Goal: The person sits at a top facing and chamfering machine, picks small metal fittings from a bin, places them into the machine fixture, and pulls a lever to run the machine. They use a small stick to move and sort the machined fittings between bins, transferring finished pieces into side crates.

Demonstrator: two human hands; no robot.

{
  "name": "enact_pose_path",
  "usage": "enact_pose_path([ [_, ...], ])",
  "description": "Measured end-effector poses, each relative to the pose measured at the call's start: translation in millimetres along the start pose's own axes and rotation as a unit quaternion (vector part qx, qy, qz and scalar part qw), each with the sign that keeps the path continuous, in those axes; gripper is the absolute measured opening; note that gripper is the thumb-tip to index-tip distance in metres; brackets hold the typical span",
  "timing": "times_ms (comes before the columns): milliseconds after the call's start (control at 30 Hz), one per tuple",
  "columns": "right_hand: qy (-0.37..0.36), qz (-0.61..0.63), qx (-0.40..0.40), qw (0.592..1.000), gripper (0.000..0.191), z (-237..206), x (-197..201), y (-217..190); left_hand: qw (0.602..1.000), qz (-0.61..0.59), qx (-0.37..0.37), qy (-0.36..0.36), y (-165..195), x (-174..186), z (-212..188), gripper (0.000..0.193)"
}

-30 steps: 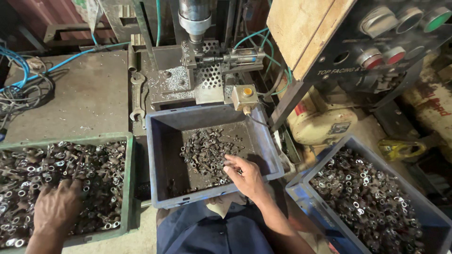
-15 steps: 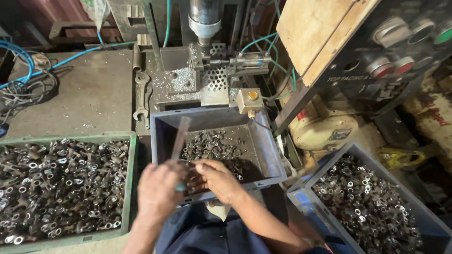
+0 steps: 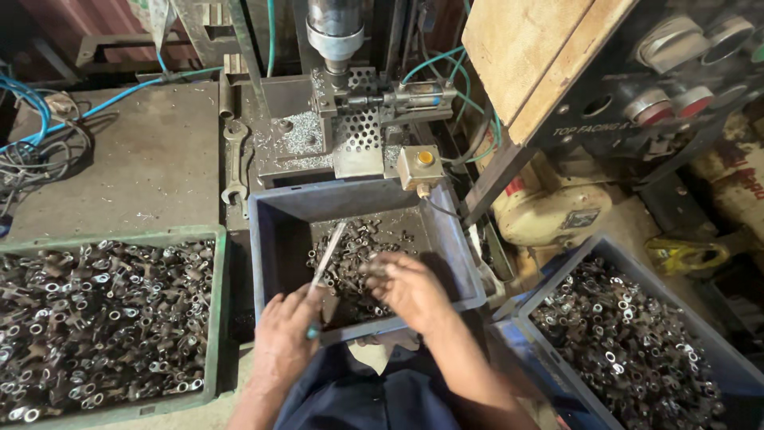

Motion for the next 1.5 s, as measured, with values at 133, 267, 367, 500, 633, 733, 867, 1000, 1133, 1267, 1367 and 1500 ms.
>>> enact_pose_path([
  [133, 0.053, -0.048, 0.064, 0.995, 0.029, -10, 25, -29, 0.98, -0.141, 0.143, 0.002, -15, -5, -3, 0.041],
  [267, 0.118, -0.214, 0.074, 0.967, 0.034, -22, 43, -38, 0.935, -0.235, 0.263, 0.026, -23, -3, 14, 0.032],
  [367, 0.175, -0.457, 0.054, 0.87, 0.036, -35, 51, -43, 0.924, -0.283, 0.253, 0.046, -32, 14, 38, 0.032],
  [500, 0.158, -0.446, 0.085, 0.877, 0.044, -38, 60, -38, 0.942, -0.259, 0.211, 0.024, -41, 50, 77, 0.032],
  [633, 0.177, -0.391, 0.098, 0.898, 0.034, -36, 68, -37, 0.987, -0.135, 0.05, 0.067, -34, 94, 128, 0.025],
  [733, 0.203, -0.361, 0.066, 0.908, 0.03, -40, 71, -42, 0.999, -0.033, 0.005, 0.041, -26, 125, 169, 0.019],
  [867, 0.194, -0.334, 0.088, 0.918, 0.034, -44, 73, -46, 0.991, 0.128, 0.039, -0.014, -8, 149, 219, 0.018],
  [1000, 0.141, -0.344, 0.132, 0.919, 0.027, -41, 77, -41, 0.973, 0.216, 0.056, -0.058, 6, 151, 255, 0.029],
  [1133, 0.151, -0.361, 0.12, 0.912, 0.029, -41, 85, -38, 0.955, 0.267, 0.07, -0.11, 12, 142, 277, 0.016],
  [1267, 0.156, -0.331, 0.096, 0.926, 0.026, -44, 90, -42, 0.945, 0.297, 0.065, -0.118, 18, 136, 286, 0.015],
  [1367, 0.158, -0.32, 0.077, 0.931, 0.022, -47, 92, -48, 0.937, 0.322, 0.057, -0.122, 24, 133, 290, 0.014],
  [1500, 0.16, -0.309, 0.065, 0.935, 0.021, -48, 95, -52, 0.933, 0.337, 0.047, -0.118, 31, 132, 293, 0.015],
])
Point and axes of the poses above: each hand's wrist, its own z-axis towards the middle knuckle, its own x-axis out of the back of the hand, y = z × x, the point moved 2 cm from there along z, towards the middle knuckle, and after that the axes turned 14 degrees about -y, right-handed, at the moved point
